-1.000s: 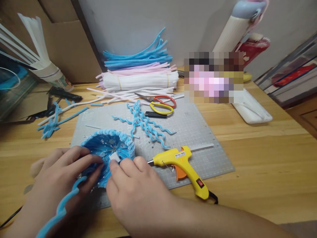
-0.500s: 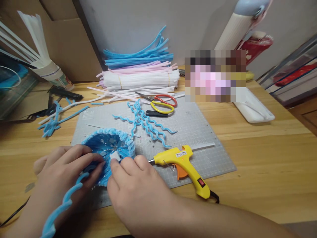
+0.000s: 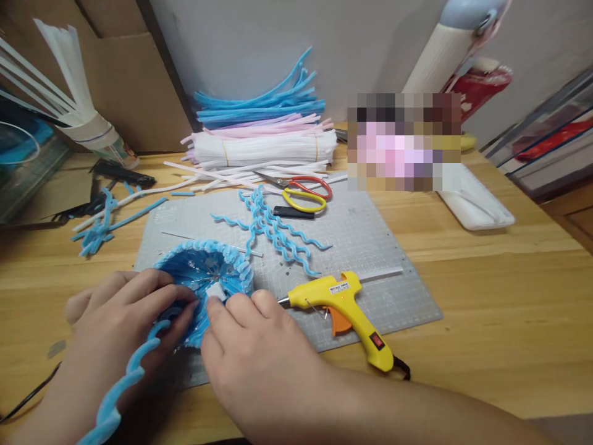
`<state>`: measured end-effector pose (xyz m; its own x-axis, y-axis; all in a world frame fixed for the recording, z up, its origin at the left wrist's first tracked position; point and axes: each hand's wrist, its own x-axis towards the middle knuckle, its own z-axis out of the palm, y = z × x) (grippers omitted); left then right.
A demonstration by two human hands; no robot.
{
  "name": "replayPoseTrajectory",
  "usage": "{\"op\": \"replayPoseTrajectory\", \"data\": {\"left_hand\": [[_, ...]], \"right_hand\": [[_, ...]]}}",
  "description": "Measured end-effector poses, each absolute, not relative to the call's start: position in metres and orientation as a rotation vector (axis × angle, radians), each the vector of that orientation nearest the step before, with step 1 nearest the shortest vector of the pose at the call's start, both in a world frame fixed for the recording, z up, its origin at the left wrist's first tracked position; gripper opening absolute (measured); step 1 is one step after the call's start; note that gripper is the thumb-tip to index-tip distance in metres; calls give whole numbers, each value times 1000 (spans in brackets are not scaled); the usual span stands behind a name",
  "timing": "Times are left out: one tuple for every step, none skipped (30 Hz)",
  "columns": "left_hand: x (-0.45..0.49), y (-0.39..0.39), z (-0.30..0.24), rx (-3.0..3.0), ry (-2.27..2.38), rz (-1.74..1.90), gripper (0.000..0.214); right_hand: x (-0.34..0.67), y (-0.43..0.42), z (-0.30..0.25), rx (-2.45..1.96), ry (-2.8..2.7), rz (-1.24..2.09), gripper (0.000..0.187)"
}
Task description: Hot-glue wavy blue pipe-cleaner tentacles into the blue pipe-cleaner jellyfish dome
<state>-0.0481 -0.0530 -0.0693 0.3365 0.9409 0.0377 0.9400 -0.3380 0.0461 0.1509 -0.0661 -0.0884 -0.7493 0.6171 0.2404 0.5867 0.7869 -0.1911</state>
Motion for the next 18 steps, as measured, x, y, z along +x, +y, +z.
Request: {"op": "replayPoseTrajectory", "data": {"left_hand": [[-49, -53, -70, 2551, 1788, 88, 15], [-51, -53, -71, 2548, 1781, 97, 15], [-52, -52, -71, 2543, 1769, 103, 15], [-55, -52, -72, 2545, 1755, 118, 14], [-57, -52, -72, 2549, 1741, 144, 14], [-60, -52, -72, 2555, 1727, 178, 15], [-62, -52, -72, 2558, 1715, 214, 16], [-64, -53, -71, 2557, 1703, 252, 17], [-65, -53, -71, 2552, 1688, 293, 17], [-67, -54, -70, 2539, 1681, 331, 17], [-68, -55, -69, 2519, 1679, 354, 17], [-69, -56, -67, 2503, 1679, 378, 17], [-70, -56, -67, 2490, 1680, 399, 18], [-72, -57, -66, 2484, 1674, 412, 19], [-73, -57, -66, 2487, 1671, 422, 20], [-75, -57, -66, 2498, 1671, 429, 20], [-77, -57, -66, 2514, 1676, 433, 19], [-79, -57, -67, 2534, 1676, 428, 19]], "right_hand": [[151, -66, -88, -929, -2692, 153, 19], [152, -66, -87, -928, -2696, 159, 19], [152, -66, -87, -926, -2700, 165, 19], [153, -66, -86, -924, -2702, 171, 19], [153, -66, -86, -924, -2702, 173, 19], [153, -66, -87, -924, -2700, 173, 19], [153, -66, -87, -923, -2698, 172, 19], [153, -66, -88, -922, -2699, 171, 19], [152, -66, -89, -921, -2697, 167, 19], [152, -66, -89, -919, -2694, 162, 19], [152, -66, -90, -916, -2691, 158, 19], [152, -65, -90, -917, -2688, 156, 19], [152, -65, -90, -917, -2687, 156, 19], [152, -65, -89, -919, -2689, 158, 19], [153, -65, -88, -918, -2693, 163, 20], [153, -65, -87, -918, -2703, 171, 20], [154, -64, -86, -918, -2713, 179, 20], [154, -64, -85, -916, -2720, 184, 20]]}}
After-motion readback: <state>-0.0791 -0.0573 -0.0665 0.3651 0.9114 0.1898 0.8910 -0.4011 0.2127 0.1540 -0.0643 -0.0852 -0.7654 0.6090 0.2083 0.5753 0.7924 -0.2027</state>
